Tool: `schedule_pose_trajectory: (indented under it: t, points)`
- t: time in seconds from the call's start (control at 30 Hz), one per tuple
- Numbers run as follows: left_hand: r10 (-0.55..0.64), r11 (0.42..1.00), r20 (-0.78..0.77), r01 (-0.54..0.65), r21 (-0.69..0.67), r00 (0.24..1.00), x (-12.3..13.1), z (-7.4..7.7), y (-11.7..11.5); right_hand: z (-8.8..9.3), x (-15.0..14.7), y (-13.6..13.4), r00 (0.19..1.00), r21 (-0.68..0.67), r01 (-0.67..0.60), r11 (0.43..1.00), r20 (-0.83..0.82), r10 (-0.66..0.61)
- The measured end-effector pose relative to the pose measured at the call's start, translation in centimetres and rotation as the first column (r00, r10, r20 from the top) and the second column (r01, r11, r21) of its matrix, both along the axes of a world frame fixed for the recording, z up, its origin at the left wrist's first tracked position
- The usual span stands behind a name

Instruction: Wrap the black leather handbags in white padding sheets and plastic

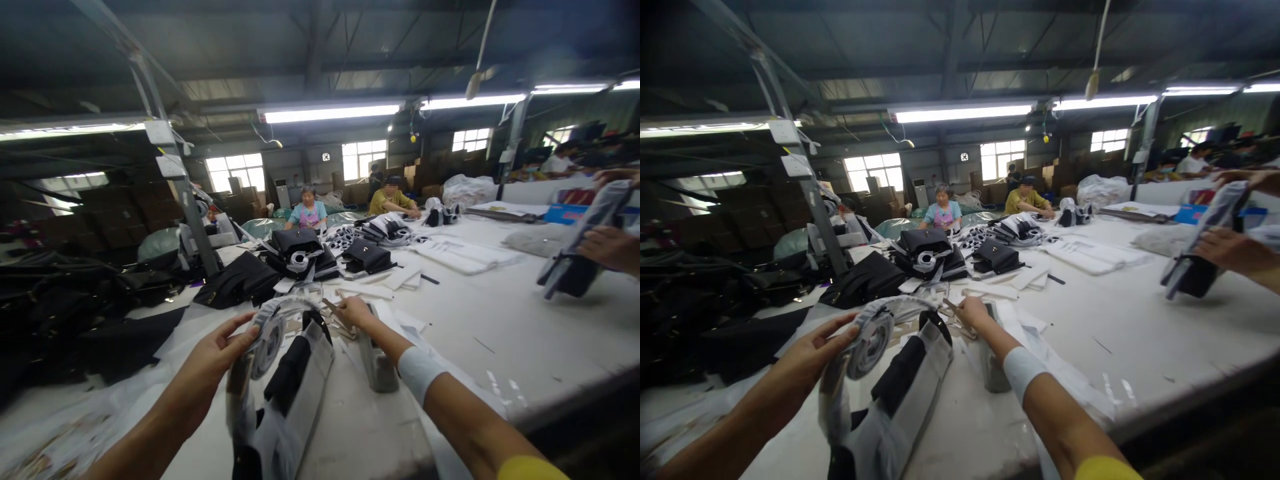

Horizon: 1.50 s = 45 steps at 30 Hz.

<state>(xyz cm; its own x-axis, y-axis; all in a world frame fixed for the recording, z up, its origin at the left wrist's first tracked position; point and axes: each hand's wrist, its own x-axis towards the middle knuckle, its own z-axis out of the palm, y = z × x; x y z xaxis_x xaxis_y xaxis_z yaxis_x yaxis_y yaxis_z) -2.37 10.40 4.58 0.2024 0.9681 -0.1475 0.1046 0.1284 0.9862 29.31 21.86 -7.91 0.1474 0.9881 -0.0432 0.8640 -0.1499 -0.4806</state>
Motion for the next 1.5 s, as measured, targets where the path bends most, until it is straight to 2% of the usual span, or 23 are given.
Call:
schedule_pose_trajectory:
  t: [0.13, 0.3, 0.47, 0.6, 0.67, 0.83, 0.97, 1.13, 1.33, 1.5]
  points:
    - [-0.002, 1.0, 0.02, 0.001, 0.016, 1.0, 0.2, 0.0, 0.0, 1.1, 0.5, -1.7, 0.993, 0.09, 0.016, 0.996, -0.118, -0.005]
    - [-0.053, 0.998, 0.038, 0.051, 0.045, 0.998, -0.2, -0.2, -0.1, 3.4, -1.3, -5.5, 0.93, 0.243, 0.017, 0.97, -0.361, 0.074]
    - [-0.065, 0.997, 0.034, 0.063, 0.052, 0.997, -0.3, -0.3, 0.1, 5.4, -5.0, -12.0, 0.772, 0.276, -0.125, 0.953, -0.577, 0.268]
    - [-0.077, 0.994, -0.004, 0.077, 0.071, 0.997, 0.1, -0.2, -0.1, 6.6, -8.2, -14.8, 0.566, 0.241, -0.255, 0.936, -0.748, 0.347]
    - [-0.091, 0.992, -0.011, 0.091, 0.086, 0.996, 0.2, 0.0, -0.3, 6.9, -9.5, -14.7, 0.475, 0.25, -0.271, 0.93, -0.806, 0.355]
    - [-0.141, 0.984, -0.031, 0.143, 0.105, 0.99, 0.7, 0.5, -0.8, 7.2, -12.3, -13.1, 0.248, 0.251, -0.212, 0.944, -0.921, 0.3]
    - [-0.153, 0.978, -0.044, 0.157, 0.134, 0.987, 0.8, 0.9, -1.0, 7.4, -13.8, -12.7, 0.082, 0.186, -0.193, 0.963, -0.975, 0.205]
    - [-0.167, 0.969, -0.058, 0.175, 0.177, 0.984, 0.9, 1.1, -1.2, 7.8, -14.2, -12.6, -0.118, 0.063, -0.209, 0.976, -0.992, 0.039]
    - [-0.13, 0.965, -0.075, 0.144, 0.221, 0.989, 0.9, 1.0, -1.1, 8.8, -13.8, -12.8, -0.254, -0.026, -0.244, 0.969, -0.963, -0.09]
    - [-0.069, 0.972, -0.056, 0.08, 0.221, 0.996, 0.7, 0.5, -1.2, 9.4, -13.9, -13.6, -0.293, -0.025, -0.256, 0.966, -0.951, -0.102]
